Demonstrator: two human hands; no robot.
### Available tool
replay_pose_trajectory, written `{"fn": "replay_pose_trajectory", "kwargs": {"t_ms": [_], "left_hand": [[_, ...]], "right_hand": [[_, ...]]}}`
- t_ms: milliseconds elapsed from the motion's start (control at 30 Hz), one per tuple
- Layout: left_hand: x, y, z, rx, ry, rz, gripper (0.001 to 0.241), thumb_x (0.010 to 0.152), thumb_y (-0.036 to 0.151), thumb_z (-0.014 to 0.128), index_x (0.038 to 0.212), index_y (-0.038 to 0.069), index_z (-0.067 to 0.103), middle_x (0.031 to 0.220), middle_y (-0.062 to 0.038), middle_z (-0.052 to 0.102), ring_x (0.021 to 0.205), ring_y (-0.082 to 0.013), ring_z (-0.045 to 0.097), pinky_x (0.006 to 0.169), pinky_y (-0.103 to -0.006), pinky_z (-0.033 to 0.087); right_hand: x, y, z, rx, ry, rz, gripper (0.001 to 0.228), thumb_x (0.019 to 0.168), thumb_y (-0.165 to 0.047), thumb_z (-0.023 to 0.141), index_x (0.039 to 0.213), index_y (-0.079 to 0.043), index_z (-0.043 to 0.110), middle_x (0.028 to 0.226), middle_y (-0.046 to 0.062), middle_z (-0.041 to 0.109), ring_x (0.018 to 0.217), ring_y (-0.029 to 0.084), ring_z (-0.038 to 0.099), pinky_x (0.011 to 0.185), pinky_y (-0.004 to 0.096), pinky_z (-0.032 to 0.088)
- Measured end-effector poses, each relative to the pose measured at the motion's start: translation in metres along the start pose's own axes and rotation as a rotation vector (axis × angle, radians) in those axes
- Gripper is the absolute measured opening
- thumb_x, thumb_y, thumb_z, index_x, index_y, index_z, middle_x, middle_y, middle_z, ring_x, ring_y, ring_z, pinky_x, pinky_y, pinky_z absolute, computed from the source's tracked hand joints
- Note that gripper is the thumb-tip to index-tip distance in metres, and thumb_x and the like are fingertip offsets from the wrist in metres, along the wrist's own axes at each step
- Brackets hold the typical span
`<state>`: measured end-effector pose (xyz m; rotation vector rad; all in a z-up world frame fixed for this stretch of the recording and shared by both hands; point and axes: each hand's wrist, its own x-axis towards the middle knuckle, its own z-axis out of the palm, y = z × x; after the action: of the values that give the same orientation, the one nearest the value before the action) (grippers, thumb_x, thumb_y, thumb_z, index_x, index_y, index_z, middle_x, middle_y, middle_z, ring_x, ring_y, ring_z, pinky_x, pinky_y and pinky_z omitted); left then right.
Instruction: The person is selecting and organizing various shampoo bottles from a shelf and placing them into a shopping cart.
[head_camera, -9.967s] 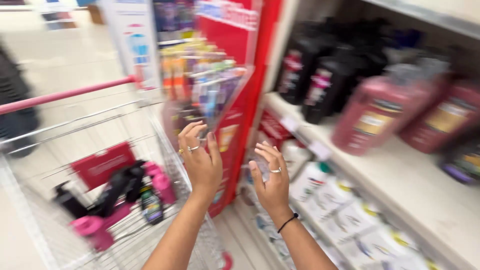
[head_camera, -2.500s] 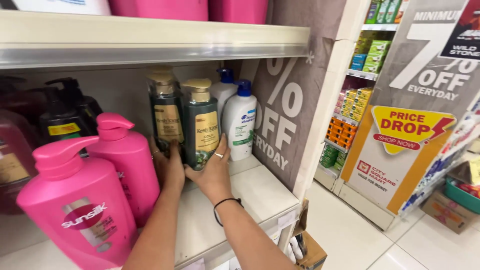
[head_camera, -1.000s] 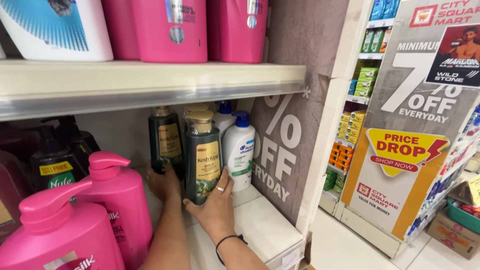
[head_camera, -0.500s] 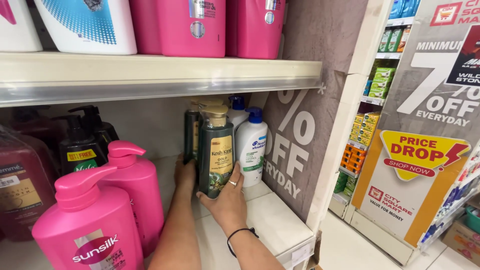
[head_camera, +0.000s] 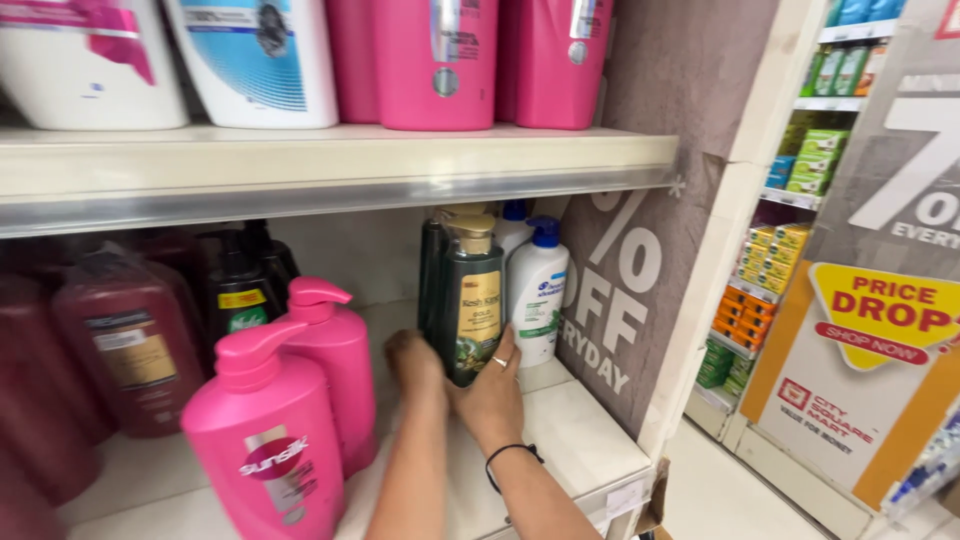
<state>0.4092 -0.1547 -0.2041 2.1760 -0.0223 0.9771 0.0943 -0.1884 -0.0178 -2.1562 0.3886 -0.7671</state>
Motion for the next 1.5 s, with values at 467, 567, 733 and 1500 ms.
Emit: {"fn": "replay_pose_trajectory", "kwargs": {"t_ms": [467, 567, 733, 1500], "left_hand": [[-0.11, 0.14, -0.419, -0.38, 0.349, 0.637, 0.033, 0.084, 0.002, 0.066, 0.116, 0.008, 0.062, 0.126, -0.009, 0.065, 0.114, -0.0347, 0.065, 0.102, -0.0443, 0.049], [-0.12, 0.107, -0.425, -0.333, 0.485, 0.687, 0.042, 0.081, 0.005, 0.072, 0.119, 0.01, 0.058, 0.127, -0.014, 0.058, 0.112, -0.0364, 0.062, 0.101, -0.0447, 0.049], [-0.117, 0.104, -0.442, -0.205, 0.71, 0.495, 0.082, 0.069, 0.02, 0.085, 0.137, 0.005, 0.04, 0.136, -0.027, 0.04, 0.125, -0.0489, 0.048, 0.109, -0.0518, 0.046], [-0.1, 0.087, -0.446, -0.601, 0.071, -0.257, 0.091, 0.057, 0.016, 0.096, 0.132, -0.002, 0.049, 0.112, -0.016, 0.073, 0.098, -0.0212, 0.073, 0.087, -0.0349, 0.058]], "right_hand": [[-0.05, -0.016, 0.027, 0.444, -0.229, -0.459, 0.055, 0.087, -0.007, 0.068, 0.138, -0.007, 0.048, 0.144, 0.013, 0.048, 0.13, 0.029, 0.057, 0.102, 0.04, 0.055], [-0.05, -0.015, 0.033, 0.585, -0.42, -0.409, 0.067, 0.083, -0.003, 0.069, 0.145, -0.008, 0.044, 0.149, 0.012, 0.049, 0.139, 0.028, 0.051, 0.108, 0.04, 0.05], [-0.054, -0.023, 0.035, 0.598, -0.697, -0.486, 0.093, 0.078, -0.001, 0.074, 0.156, -0.013, 0.025, 0.156, 0.013, 0.042, 0.144, 0.027, 0.044, 0.116, 0.04, 0.038], [-0.041, -0.024, 0.027, 0.18, -0.562, -0.403, 0.089, 0.073, -0.031, 0.088, 0.144, -0.008, 0.04, 0.109, 0.014, 0.074, 0.095, 0.026, 0.075, 0.078, 0.036, 0.059]]}}
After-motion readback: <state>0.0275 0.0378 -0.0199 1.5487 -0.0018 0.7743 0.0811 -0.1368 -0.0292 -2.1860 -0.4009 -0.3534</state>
